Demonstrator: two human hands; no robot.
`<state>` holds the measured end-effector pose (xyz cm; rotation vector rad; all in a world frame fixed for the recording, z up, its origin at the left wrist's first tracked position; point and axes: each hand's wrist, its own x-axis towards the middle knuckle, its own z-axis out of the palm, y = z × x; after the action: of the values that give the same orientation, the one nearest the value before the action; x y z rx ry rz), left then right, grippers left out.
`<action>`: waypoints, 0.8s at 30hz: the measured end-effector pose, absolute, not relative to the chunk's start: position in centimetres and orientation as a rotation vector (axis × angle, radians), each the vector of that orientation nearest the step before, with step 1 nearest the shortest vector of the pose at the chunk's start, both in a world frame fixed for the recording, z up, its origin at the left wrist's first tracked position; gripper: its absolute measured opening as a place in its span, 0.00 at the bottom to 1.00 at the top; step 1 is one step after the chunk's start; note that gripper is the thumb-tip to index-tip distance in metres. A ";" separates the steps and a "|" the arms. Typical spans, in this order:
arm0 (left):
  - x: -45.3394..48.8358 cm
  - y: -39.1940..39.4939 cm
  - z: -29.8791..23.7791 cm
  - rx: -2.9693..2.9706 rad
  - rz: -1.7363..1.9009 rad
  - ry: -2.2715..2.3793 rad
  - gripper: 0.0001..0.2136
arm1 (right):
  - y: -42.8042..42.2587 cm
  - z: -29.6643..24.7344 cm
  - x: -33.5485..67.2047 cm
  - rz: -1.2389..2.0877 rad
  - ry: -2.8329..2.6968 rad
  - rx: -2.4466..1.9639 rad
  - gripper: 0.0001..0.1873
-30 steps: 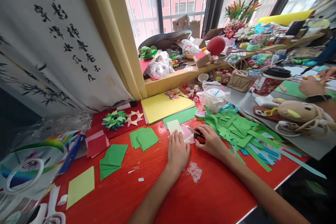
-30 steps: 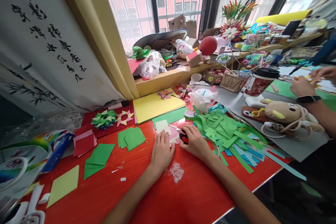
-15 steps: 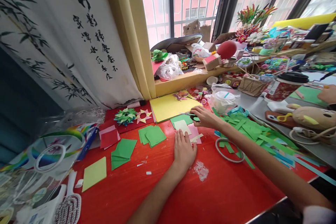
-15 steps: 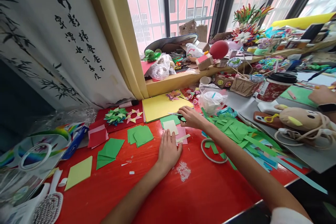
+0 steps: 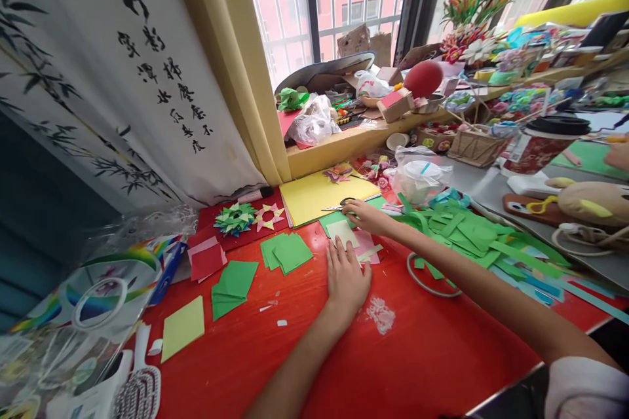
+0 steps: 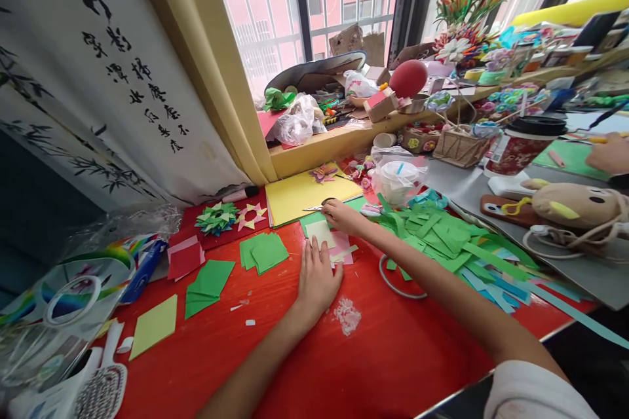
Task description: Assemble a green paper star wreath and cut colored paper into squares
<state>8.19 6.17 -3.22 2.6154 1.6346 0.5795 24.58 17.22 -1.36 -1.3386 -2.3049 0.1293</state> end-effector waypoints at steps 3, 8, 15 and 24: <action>8.2 6.2 -3.1 2.604 0.583 1.644 0.27 | 16.6 -2.1 24.0 0.333 -2.194 -1.492 0.12; 8.2 6.3 -3.0 2.586 0.560 1.620 0.27 | 17.0 -1.9 22.9 0.598 -2.056 -1.634 0.14; 8.1 6.3 -3.0 2.518 0.707 1.537 0.29 | 17.0 -0.3 22.8 0.782 -1.894 -1.660 0.13; 7.1 7.6 -1.9 2.091 1.142 1.509 0.15 | 13.1 0.4 25.5 0.915 -1.718 -1.677 0.11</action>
<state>7.11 7.62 -1.91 2.0909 1.5091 1.1420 25.51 13.12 0.40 -1.6765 -1.7179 0.9154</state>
